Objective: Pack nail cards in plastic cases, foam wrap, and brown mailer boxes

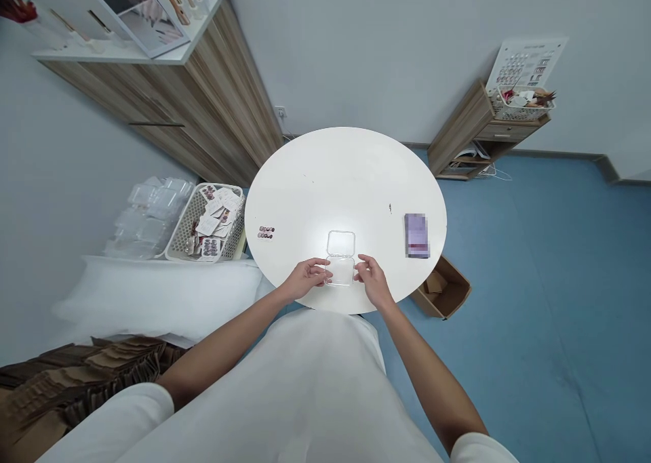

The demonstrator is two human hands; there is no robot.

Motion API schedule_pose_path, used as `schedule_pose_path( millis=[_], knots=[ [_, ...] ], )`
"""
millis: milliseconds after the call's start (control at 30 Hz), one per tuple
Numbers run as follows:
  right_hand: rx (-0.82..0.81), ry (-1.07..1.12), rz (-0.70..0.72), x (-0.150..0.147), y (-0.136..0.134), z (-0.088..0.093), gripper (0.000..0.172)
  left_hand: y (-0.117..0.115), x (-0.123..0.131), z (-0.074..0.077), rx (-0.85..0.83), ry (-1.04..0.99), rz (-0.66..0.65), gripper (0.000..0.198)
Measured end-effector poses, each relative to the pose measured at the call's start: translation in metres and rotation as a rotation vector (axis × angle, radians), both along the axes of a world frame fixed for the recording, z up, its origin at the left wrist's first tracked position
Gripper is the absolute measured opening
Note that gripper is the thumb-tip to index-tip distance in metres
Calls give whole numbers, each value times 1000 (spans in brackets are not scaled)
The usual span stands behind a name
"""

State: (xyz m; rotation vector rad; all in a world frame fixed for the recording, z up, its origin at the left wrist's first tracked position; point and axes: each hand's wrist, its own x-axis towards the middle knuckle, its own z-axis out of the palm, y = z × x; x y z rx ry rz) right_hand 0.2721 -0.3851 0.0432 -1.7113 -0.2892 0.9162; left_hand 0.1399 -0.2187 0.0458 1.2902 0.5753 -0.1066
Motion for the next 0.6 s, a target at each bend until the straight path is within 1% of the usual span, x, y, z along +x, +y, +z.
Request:
schedule_pose_path(
  millis=[100,167,233,333,400,467,533,600],
  knots=[
    [22,-95,17,-15,-10,-6,50,-3,2,-5,18,8,0,41],
    [5,-125,20,-20,-12,-12,52,-5,4,-10,26,27,33,44],
    [-16,-115,2,-20,-9,-18,53,-8,8,-18,38,57,102,45],
    [-76,-93,-15,-13,-1,-32,52,-10,15,-33,98,103,165,36],
    [-131,-110,-10,-6,4,-43,51,-10,21,-44,179,122,151,28],
    [-176,-139,4,1,8,-52,51,-10,27,-53,293,145,125,27],
    [-208,-168,26,6,11,-59,51,-10,31,-61,408,191,94,31],
    [-231,-201,55,10,12,-65,50,-9,33,-67,478,238,47,39]
  ],
)
